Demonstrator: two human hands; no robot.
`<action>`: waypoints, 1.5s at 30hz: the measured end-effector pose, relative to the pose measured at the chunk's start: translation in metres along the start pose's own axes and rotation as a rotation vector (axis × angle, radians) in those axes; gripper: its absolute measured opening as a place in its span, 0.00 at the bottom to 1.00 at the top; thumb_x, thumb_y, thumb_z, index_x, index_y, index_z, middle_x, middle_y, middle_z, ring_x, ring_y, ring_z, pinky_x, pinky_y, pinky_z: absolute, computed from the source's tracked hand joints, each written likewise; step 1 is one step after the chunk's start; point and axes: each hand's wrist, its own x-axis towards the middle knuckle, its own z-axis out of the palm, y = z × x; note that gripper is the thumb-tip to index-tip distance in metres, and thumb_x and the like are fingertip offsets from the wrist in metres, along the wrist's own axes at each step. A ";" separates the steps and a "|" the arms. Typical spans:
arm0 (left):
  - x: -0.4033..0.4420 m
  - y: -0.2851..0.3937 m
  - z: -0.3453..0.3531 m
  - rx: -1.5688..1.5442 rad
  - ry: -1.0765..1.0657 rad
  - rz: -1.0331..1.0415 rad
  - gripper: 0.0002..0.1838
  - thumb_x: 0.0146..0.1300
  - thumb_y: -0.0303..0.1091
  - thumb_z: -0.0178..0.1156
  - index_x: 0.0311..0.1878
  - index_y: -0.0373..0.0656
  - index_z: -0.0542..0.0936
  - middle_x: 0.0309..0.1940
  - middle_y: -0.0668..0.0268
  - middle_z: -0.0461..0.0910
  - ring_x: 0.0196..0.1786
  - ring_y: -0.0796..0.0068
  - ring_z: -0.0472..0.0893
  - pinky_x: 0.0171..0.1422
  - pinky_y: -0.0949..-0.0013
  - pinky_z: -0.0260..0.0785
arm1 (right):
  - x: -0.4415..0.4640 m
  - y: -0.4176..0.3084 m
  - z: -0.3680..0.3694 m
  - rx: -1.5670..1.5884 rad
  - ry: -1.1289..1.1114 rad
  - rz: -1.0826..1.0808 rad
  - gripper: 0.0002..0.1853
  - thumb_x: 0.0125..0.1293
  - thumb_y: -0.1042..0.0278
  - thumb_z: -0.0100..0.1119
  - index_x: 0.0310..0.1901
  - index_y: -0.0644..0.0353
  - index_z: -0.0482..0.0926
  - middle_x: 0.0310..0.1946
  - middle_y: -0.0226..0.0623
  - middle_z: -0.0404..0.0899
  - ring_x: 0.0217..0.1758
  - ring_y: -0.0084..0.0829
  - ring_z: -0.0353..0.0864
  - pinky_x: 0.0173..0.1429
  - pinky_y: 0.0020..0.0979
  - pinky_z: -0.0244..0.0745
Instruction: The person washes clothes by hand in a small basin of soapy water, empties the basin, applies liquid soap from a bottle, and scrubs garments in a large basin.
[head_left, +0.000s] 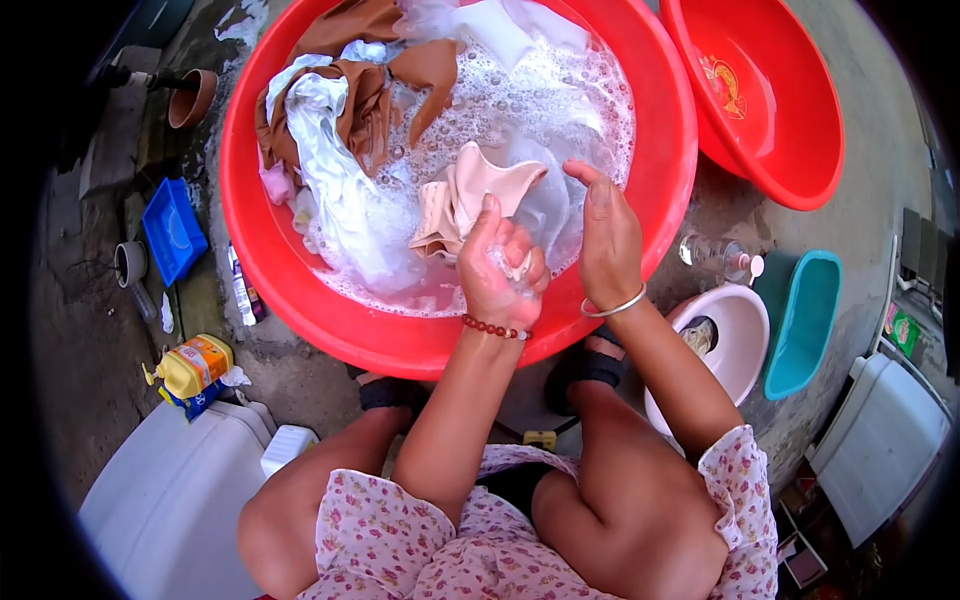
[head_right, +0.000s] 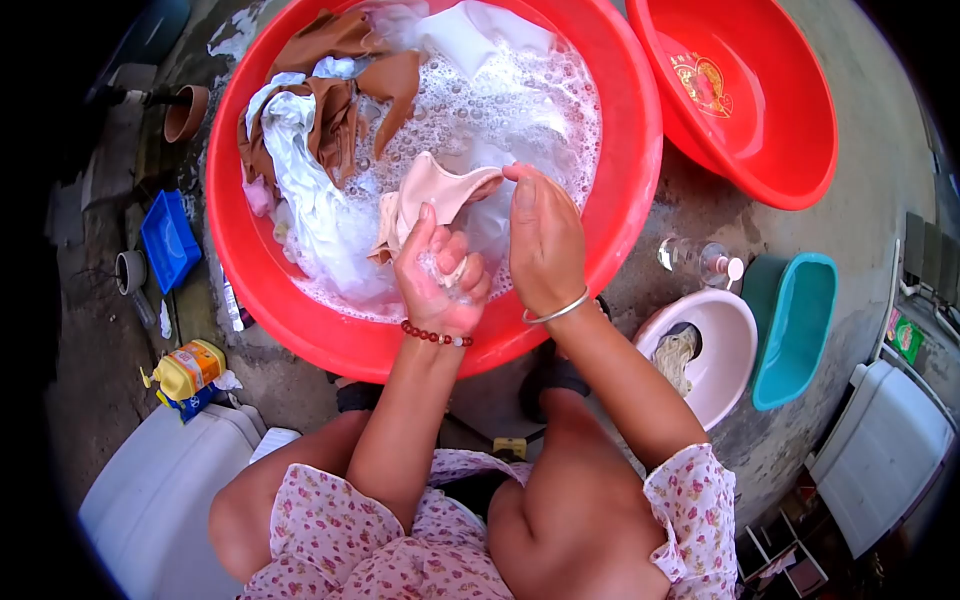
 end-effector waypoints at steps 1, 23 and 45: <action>0.000 0.000 0.001 0.010 0.051 0.009 0.18 0.63 0.52 0.51 0.23 0.52 0.65 0.09 0.75 0.57 0.08 0.78 0.54 0.11 0.74 0.44 | 0.000 -0.001 -0.001 0.007 -0.006 0.023 0.21 0.72 0.60 0.33 0.45 0.70 0.74 0.44 0.51 0.76 0.51 0.47 0.73 0.58 0.38 0.64; -0.038 0.004 0.014 1.960 -0.355 0.409 0.23 0.50 0.54 0.61 0.30 0.39 0.79 0.26 0.55 0.80 0.32 0.56 0.80 0.38 0.59 0.71 | 0.004 0.073 -0.006 0.555 -0.447 0.928 0.20 0.48 0.77 0.57 0.46 0.72 0.72 0.31 0.38 0.78 0.29 0.27 0.78 0.33 0.26 0.74; 0.001 0.059 0.002 0.265 -0.348 0.235 0.21 0.48 0.21 0.60 0.49 0.38 0.75 0.40 0.65 0.78 0.43 0.75 0.78 0.50 0.72 0.72 | -0.005 -0.043 0.002 0.737 -0.747 0.892 0.36 0.47 0.75 0.66 0.60 0.59 0.61 0.47 0.34 0.74 0.49 0.28 0.75 0.55 0.28 0.70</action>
